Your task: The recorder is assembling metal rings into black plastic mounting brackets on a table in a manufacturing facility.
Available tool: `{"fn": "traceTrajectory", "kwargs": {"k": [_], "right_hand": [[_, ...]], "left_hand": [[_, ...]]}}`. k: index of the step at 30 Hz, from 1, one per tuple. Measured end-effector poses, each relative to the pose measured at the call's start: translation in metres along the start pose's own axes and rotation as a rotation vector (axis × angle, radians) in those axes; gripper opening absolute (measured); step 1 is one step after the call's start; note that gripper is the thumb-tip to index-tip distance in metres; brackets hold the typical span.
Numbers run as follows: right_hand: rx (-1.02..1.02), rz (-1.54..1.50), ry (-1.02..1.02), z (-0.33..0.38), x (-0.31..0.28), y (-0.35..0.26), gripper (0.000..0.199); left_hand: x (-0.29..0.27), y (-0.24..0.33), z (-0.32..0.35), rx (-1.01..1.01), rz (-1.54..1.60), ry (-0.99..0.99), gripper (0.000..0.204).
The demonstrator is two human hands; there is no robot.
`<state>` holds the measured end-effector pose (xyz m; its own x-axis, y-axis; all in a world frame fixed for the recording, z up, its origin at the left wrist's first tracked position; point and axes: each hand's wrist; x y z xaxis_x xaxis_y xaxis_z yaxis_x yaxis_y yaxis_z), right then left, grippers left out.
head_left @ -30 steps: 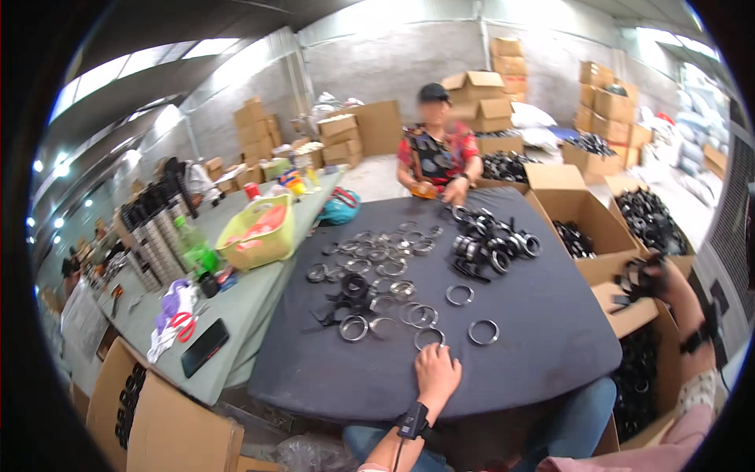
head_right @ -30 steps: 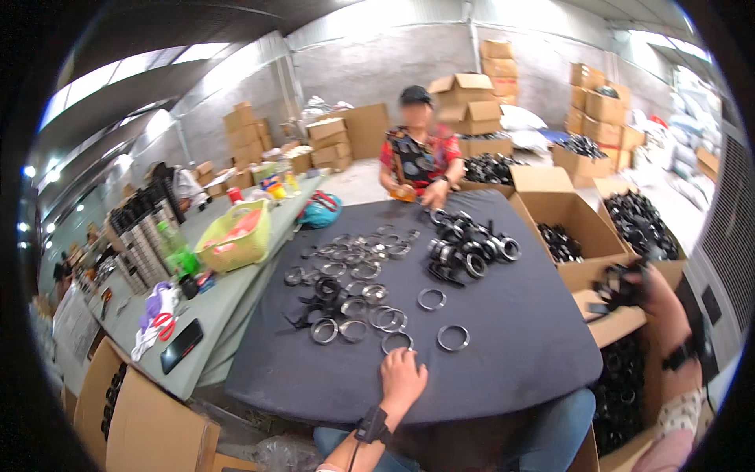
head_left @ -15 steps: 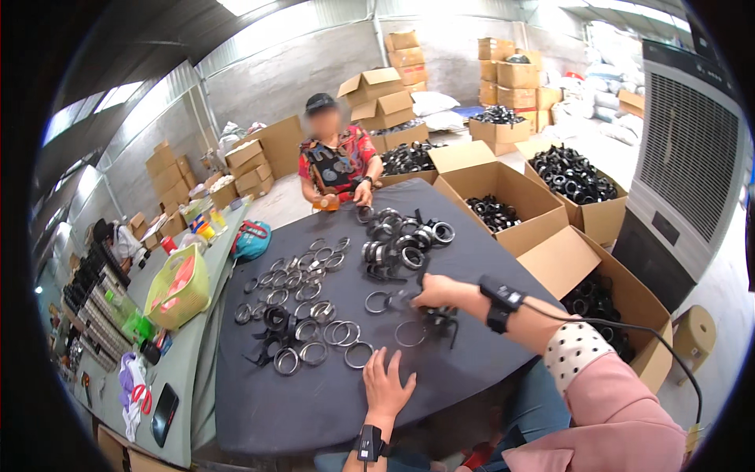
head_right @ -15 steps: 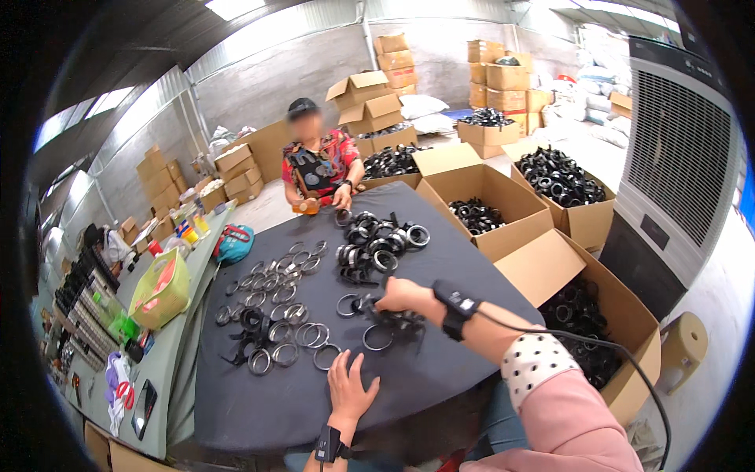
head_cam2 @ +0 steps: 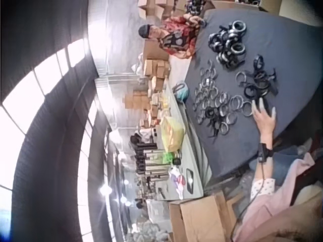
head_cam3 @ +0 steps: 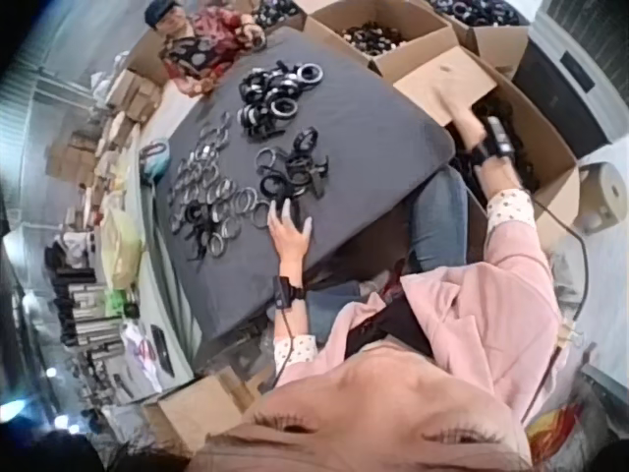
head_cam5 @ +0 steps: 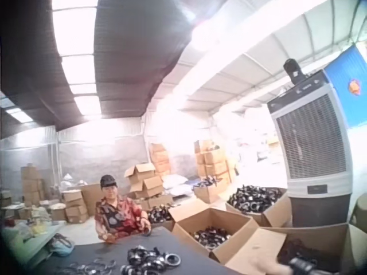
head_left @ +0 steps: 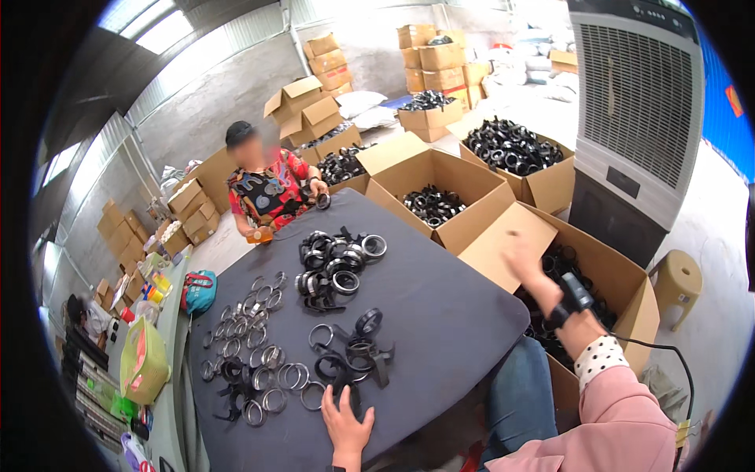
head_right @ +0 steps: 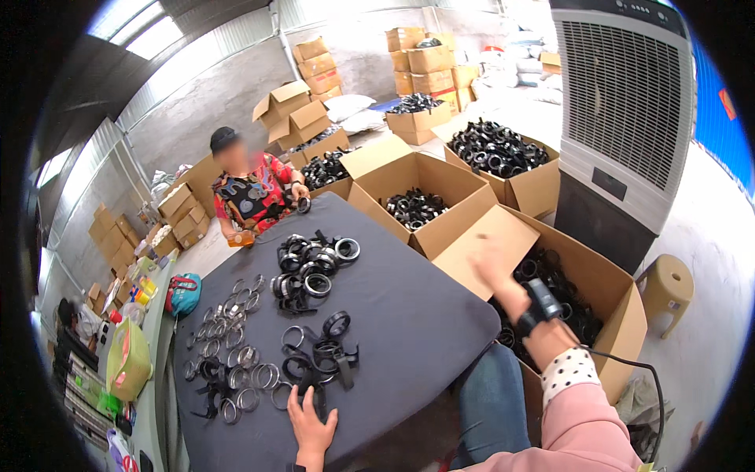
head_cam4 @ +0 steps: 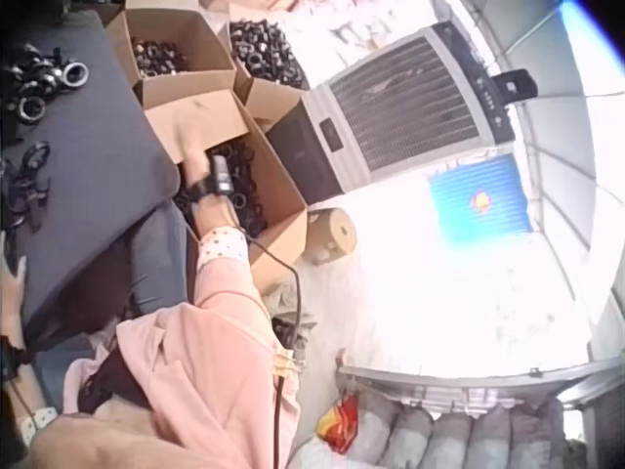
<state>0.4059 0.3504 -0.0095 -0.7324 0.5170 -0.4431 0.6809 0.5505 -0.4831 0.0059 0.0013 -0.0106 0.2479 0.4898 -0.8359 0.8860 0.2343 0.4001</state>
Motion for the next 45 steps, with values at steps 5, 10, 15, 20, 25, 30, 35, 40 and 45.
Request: {"fn": "traceTrajectory", "kwargs": {"k": [5, 10, 15, 20, 25, 30, 35, 40, 45], "right_hand": [[0.747, 0.347, -0.318, 0.114, -0.089, 0.145, 0.078], [1.012, 0.392, -0.905, 0.256, -0.107, 0.197, 0.114], [0.938, 0.172, -1.247, 0.306, -0.087, 0.190, 0.134], [1.097, 0.068, -1.124, 0.404, -0.035, 0.208, 0.144], [1.138, 0.191, -1.098, 0.368, -0.018, 0.190, 0.138], [1.155, 0.197, -1.168, 0.356, -0.020, 0.183, 0.130], [0.945, 0.003, -0.998, 0.388, -0.030, 0.170, 0.108], [0.756, 0.150, -1.023, 0.406, -0.024, 0.167, 0.086], [0.677, 0.179, -1.020, 0.384, -0.039, 0.166, 0.070]], "left_hand": [[-0.006, 0.011, -0.005, 0.024, -0.048, 0.031, 0.065], [-0.002, 0.001, -0.003, -0.075, -0.081, -0.079, 0.068], [-0.008, 0.002, 0.001, -0.120, -0.119, -0.138, 0.066], [0.004, 0.004, -0.012, -0.105, -0.201, -0.219, 0.066], [-0.004, 0.014, -0.016, -0.171, -0.308, -0.288, 0.067], [-0.001, 0.016, -0.018, -0.175, -0.290, -0.300, 0.065], [-0.002, 0.014, -0.016, -0.130, -0.256, -0.255, 0.061], [-0.004, 0.011, -0.018, -0.076, -0.230, -0.240, 0.059], [-0.001, 0.018, -0.019, -0.048, -0.183, -0.218, 0.057]]}}
Point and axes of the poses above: each hand's wrist, its own z-axis away from the middle knuckle, its own x-axis out of the palm, y = z × x, and after that the axes turned 14 degrees about -x, right-handed
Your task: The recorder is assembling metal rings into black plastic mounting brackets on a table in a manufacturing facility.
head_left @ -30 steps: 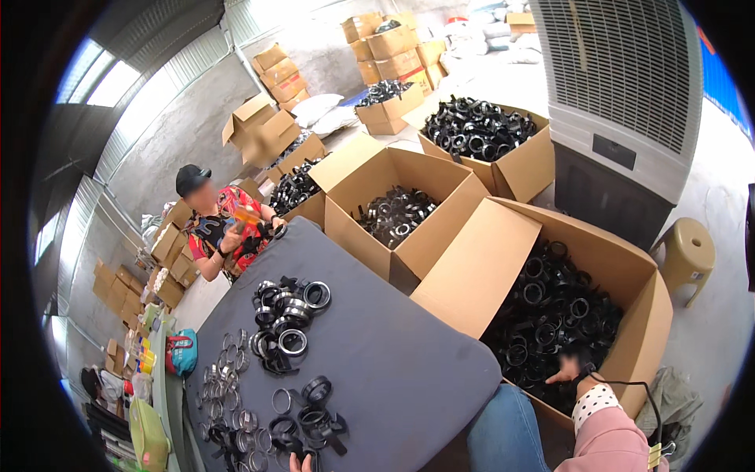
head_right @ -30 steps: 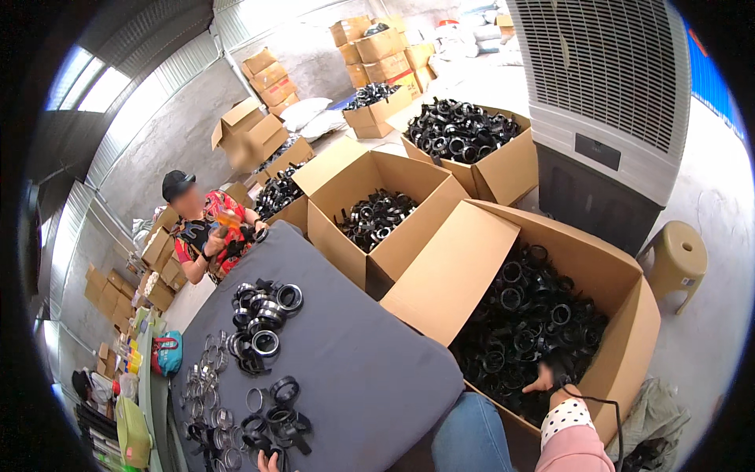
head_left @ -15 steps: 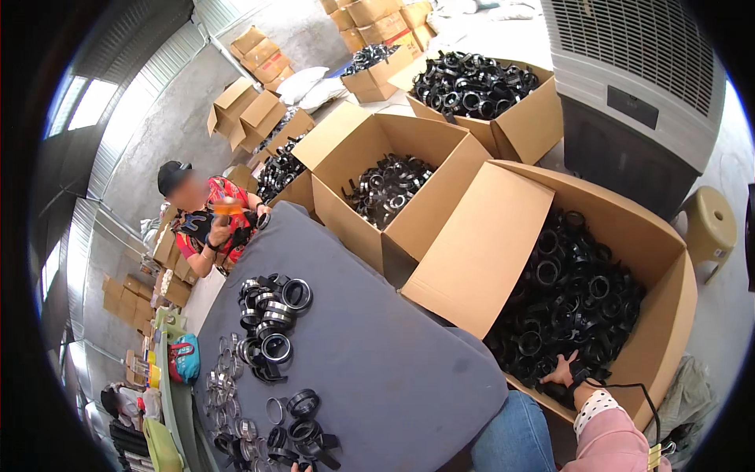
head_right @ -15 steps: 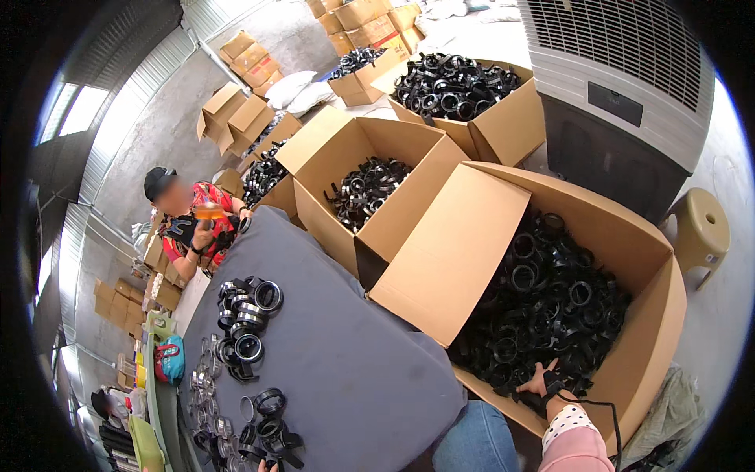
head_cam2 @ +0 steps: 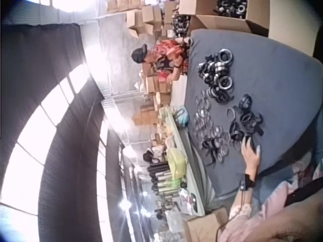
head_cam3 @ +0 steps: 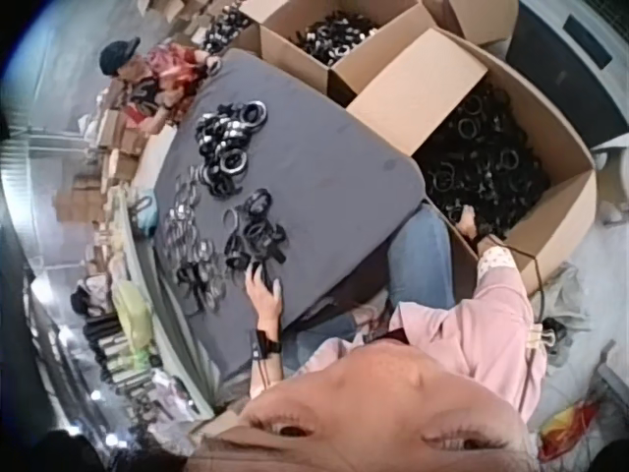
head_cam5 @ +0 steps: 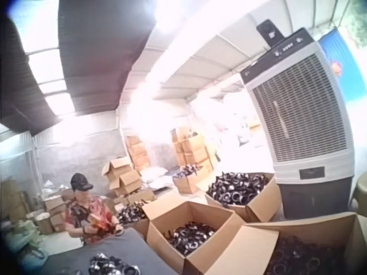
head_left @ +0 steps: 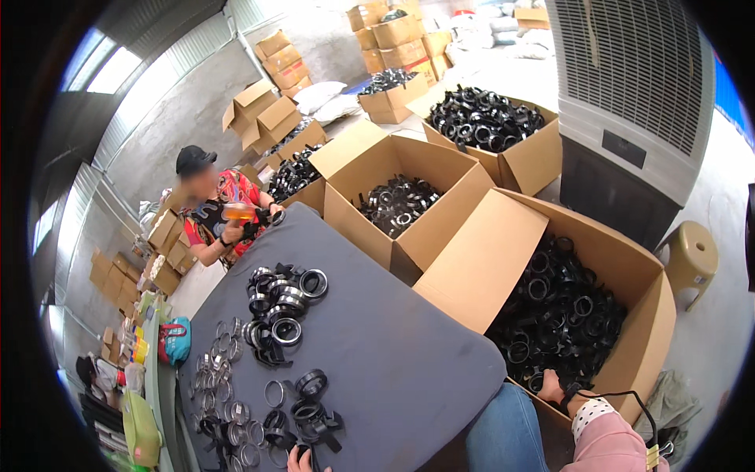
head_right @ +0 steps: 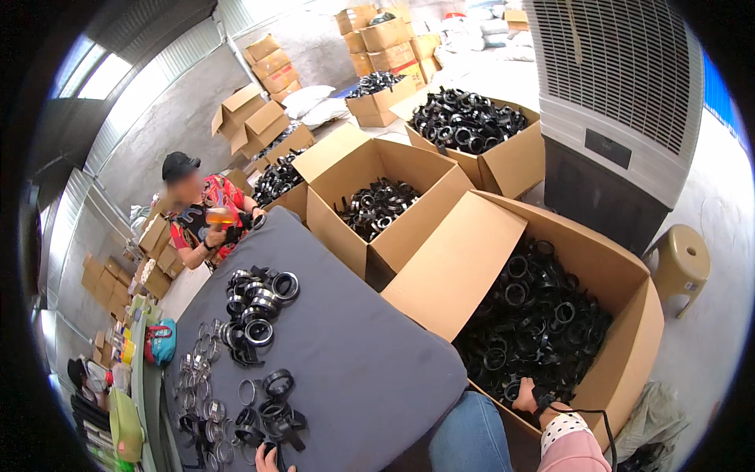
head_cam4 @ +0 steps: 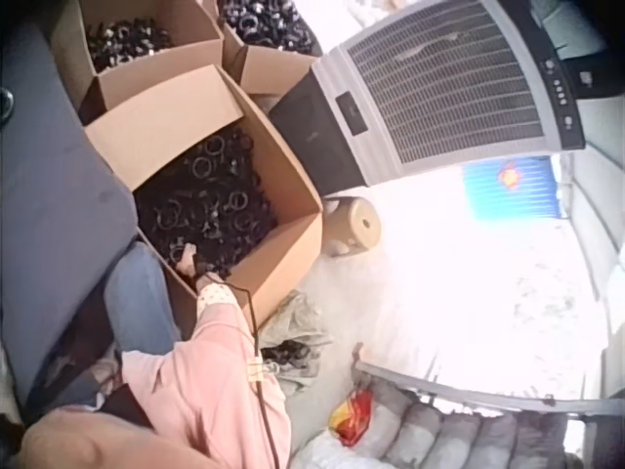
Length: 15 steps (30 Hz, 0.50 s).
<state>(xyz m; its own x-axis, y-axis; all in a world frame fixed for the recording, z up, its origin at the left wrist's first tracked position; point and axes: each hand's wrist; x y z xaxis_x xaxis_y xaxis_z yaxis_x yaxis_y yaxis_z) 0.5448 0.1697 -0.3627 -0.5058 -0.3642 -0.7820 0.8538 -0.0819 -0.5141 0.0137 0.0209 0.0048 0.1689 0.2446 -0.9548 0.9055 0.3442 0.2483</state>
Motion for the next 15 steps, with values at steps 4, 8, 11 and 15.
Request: {"fn": "traceTrajectory", "kwargs": {"k": [4, 8, 11, 15], "right_hand": [[0.052, -0.043, -0.094, -0.003, -0.042, -0.021, 0.087], [0.100, -0.147, -0.038, 0.006, -0.070, -0.036, 0.094], [0.170, -0.382, 0.031, 0.014, -0.095, -0.048, 0.086], [0.189, -0.700, 0.167, 0.053, -0.148, -0.092, 0.062]], "left_hand": [[0.004, -0.007, 0.010, -0.008, 0.049, 0.054, 0.056], [0.009, -0.016, 0.014, -0.052, 0.093, 0.061, 0.055], [0.016, -0.028, 0.016, -0.049, 0.110, 0.086, 0.057], [0.011, -0.019, 0.009, -0.019, 0.168, 0.172, 0.049]]}}
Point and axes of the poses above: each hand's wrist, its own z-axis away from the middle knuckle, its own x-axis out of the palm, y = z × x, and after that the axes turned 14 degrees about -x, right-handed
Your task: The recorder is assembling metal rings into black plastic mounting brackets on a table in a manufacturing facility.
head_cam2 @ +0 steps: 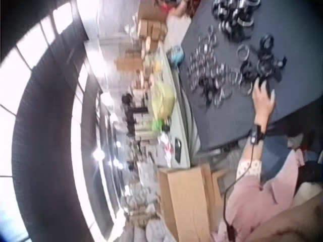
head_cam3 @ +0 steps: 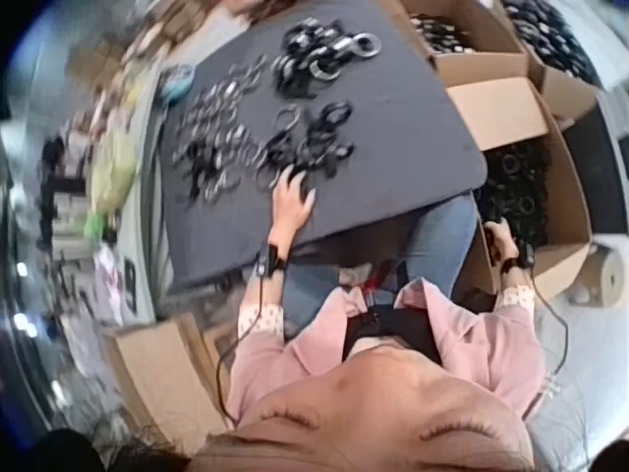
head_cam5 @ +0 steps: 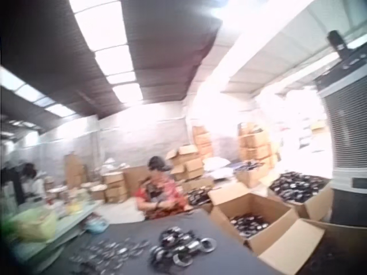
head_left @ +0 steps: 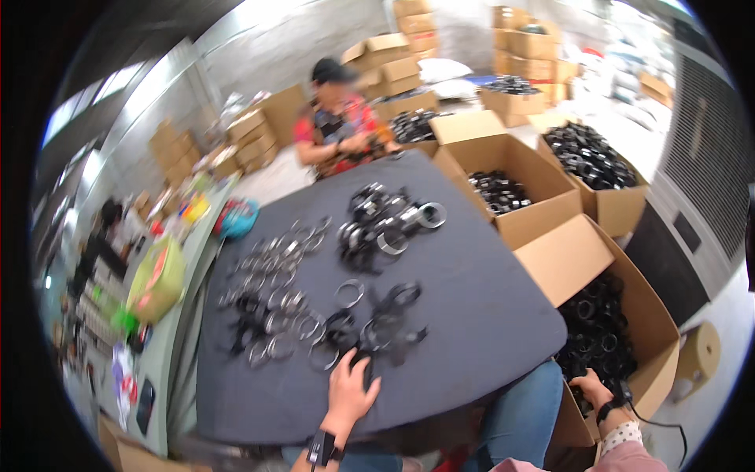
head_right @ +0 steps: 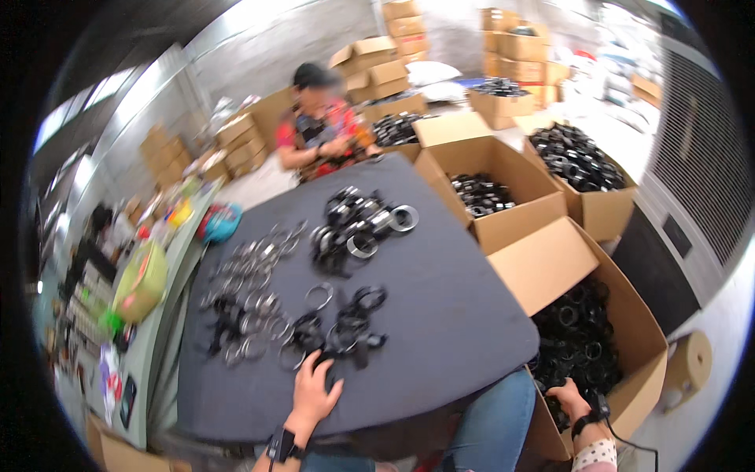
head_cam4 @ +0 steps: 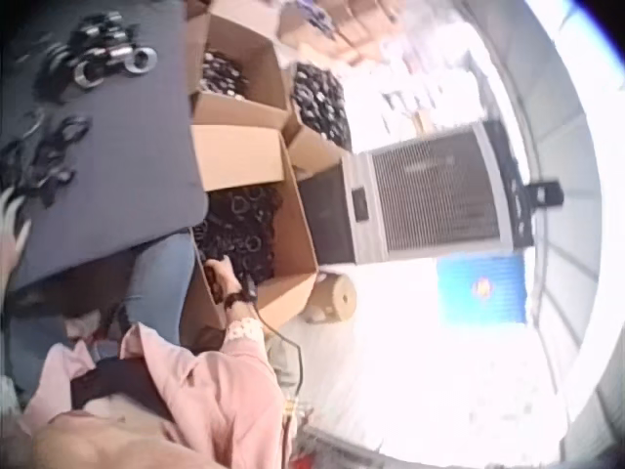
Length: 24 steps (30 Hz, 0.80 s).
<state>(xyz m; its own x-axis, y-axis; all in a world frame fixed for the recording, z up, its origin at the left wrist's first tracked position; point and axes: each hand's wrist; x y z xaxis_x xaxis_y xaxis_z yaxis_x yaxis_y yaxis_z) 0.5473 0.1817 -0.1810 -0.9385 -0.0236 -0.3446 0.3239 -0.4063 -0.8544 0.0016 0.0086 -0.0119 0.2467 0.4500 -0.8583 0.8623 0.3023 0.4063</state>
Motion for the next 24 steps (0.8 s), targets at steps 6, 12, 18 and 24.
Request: {"fn": "traceTrajectory", "kwargs": {"k": [6, 12, 18, 24], "right_hand": [[-0.129, -0.302, 0.059, -0.007, -0.052, -0.040, 0.037], [-0.559, -0.476, 0.017, -0.030, -0.120, -0.143, 0.046], [-0.982, -0.282, -0.194, 0.081, -0.005, -0.315, 0.070], [-0.988, 0.058, -0.356, 0.087, 0.187, -0.342, 0.086]], "left_hand": [[-0.003, -0.005, 0.003, -0.059, 0.064, 0.052, 0.046], [-0.001, -0.012, 0.012, -0.115, 0.134, 0.162, 0.038], [0.002, -0.017, 0.012, -0.192, 0.234, 0.285, 0.030], [-0.003, -0.009, 0.019, 0.127, 0.175, 0.176, 0.028]]}}
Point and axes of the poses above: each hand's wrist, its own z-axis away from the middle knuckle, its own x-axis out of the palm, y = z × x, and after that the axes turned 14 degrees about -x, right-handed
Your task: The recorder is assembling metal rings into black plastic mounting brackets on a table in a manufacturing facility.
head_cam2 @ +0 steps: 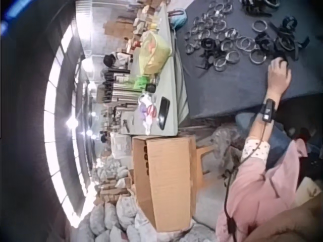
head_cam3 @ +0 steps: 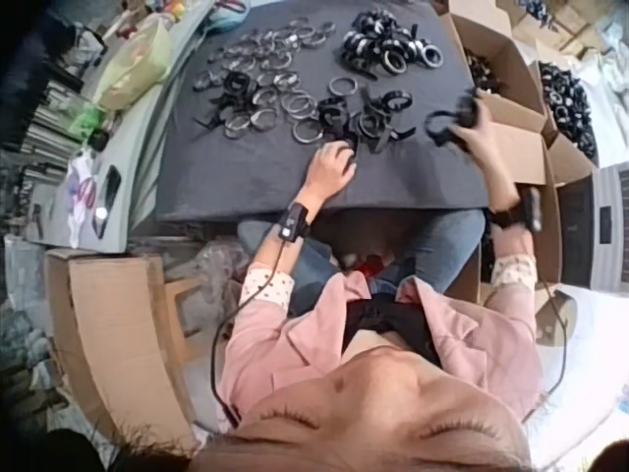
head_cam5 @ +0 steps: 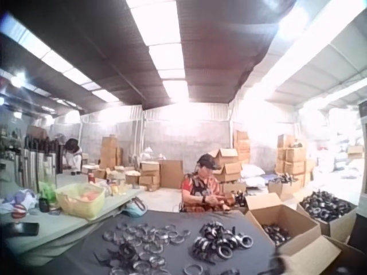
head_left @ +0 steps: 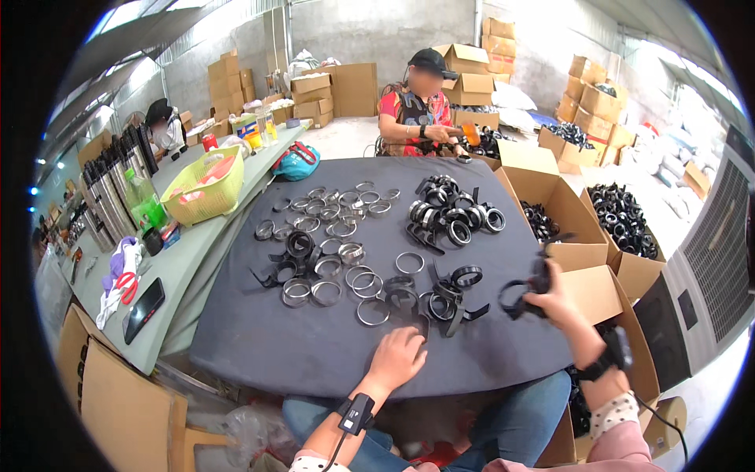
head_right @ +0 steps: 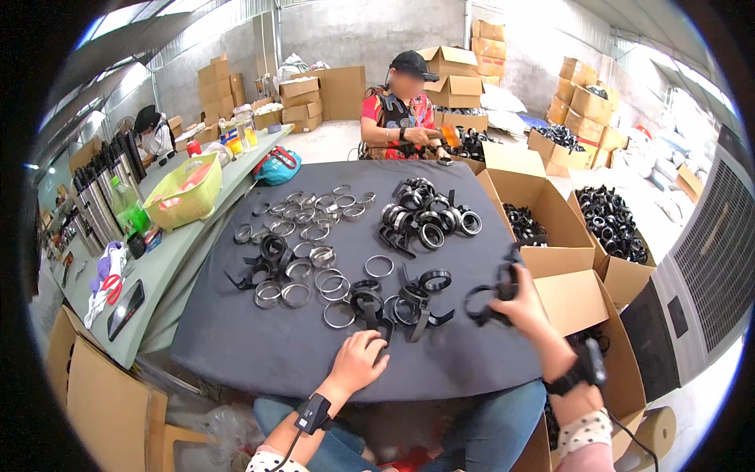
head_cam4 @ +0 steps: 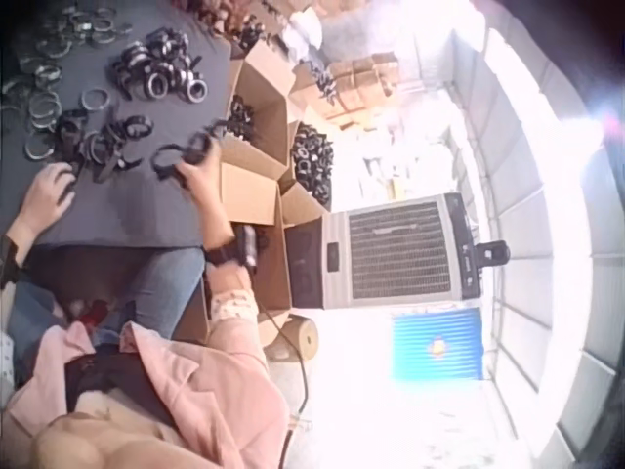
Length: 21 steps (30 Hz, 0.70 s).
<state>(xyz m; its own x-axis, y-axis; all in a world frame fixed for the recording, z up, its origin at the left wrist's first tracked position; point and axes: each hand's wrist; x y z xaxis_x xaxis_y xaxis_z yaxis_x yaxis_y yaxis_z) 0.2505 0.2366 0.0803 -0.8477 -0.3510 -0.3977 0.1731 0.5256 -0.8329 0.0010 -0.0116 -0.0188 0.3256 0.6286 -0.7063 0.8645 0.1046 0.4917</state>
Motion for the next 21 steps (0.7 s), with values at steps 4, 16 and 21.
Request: {"fn": "traceTrajectory", "kwargs": {"k": [4, 16, 21], "right_hand": [[0.013, -0.043, -0.119, -0.020, 0.082, 0.020, 0.088], [-0.195, -0.376, 0.200, 0.020, 0.052, 0.018, 0.017], [-0.101, -0.515, -0.102, 0.068, 0.034, -0.024, 0.011]], "left_hand": [[0.000, 0.002, 0.002, -0.077, -0.025, -0.070, 0.032], [-0.004, -0.001, 0.002, -0.090, 0.046, 0.010, 0.033], [0.001, 0.037, -0.014, -0.187, 0.381, -0.026, 0.070]]}}
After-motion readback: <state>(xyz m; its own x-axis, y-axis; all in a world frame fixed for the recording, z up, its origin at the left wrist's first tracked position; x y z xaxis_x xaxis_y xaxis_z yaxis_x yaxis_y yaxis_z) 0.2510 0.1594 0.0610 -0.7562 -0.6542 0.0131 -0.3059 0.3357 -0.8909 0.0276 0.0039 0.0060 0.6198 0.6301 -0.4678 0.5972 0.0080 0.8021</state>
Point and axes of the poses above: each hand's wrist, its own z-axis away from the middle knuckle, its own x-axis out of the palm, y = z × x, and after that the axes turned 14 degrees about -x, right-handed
